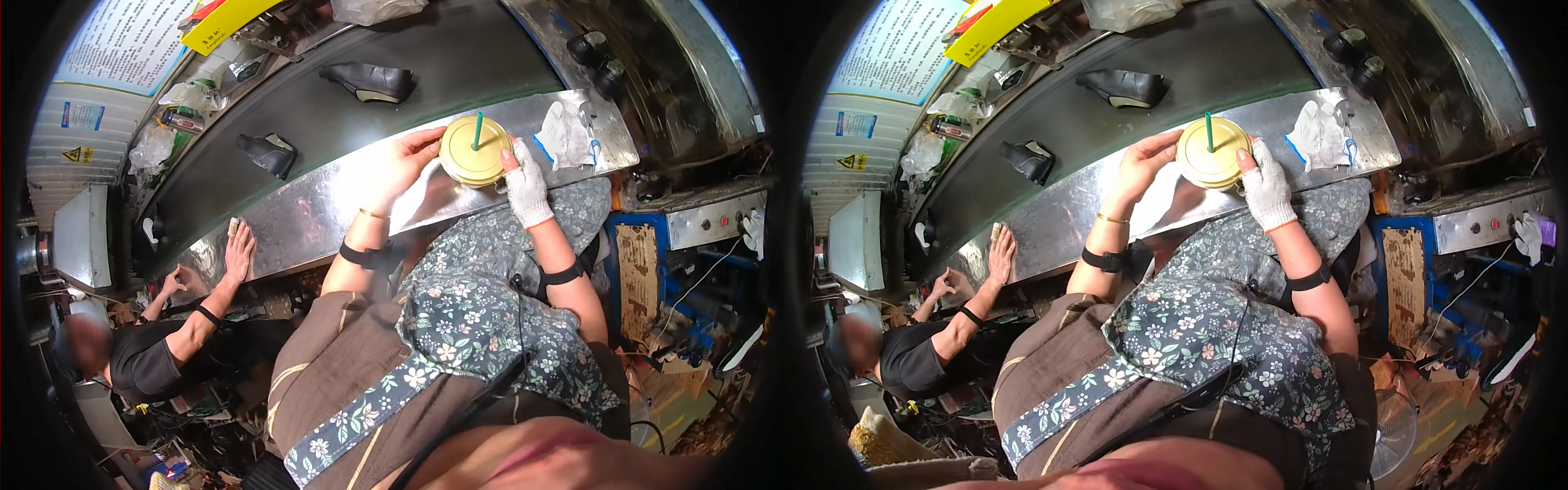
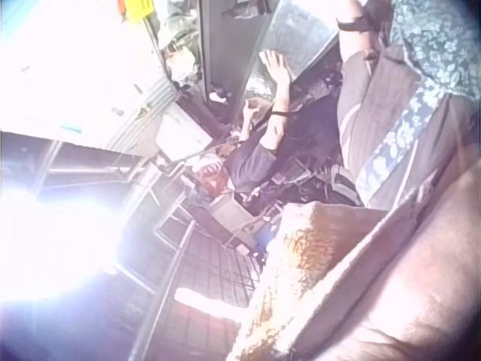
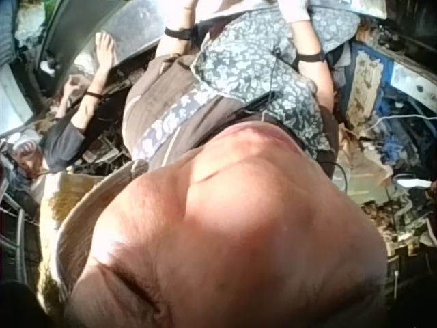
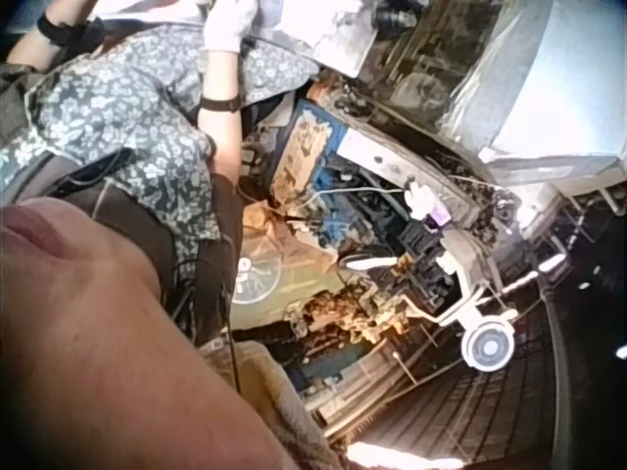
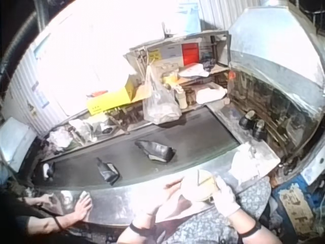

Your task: The recorder is assembling shoe components by picking up uppers and soles, aligning them, and placing them on a production line conveyor.

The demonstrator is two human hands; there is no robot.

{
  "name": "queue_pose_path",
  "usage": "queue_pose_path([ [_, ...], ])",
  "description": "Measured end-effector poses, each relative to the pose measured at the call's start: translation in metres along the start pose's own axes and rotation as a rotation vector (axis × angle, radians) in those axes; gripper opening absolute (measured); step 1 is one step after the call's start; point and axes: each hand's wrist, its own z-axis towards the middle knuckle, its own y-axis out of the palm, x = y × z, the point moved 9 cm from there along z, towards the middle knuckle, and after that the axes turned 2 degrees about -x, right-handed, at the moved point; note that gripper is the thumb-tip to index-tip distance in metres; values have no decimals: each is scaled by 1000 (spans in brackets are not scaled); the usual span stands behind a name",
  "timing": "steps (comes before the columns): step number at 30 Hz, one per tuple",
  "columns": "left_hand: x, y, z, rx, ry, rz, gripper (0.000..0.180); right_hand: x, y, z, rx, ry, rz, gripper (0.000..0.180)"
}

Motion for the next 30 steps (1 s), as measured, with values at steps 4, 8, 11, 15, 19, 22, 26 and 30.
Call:
queue_pose_path([
  [4,1,0,1,-74,-98,-144,36,-7,-2,0,-12,22,-28,51],
  [8,-20,-5,0,-111,-277,-313,41,1,-8,4,-22,30,-35,52],
  [11,-30,0,0,-111,-322,-456,42,-3,-7,6,-91,15,-10,51],
  [15,-29,5,9,-134,-258,-433,44,0,-4,10,-153,49,99,48],
  [19,-31,0,28,-207,-212,-383,34,-2,0,14,-184,64,169,46],
  [22,-34,-2,51,-254,-153,-289,9,-3,-1,18,-206,40,151,45],
  [26,-36,12,68,-449,-300,-260,13,5,-4,19,-220,35,149,45],
  [30,-29,13,75,-526,-363,-105,11,7,-3,19,-212,32,172,46],
])
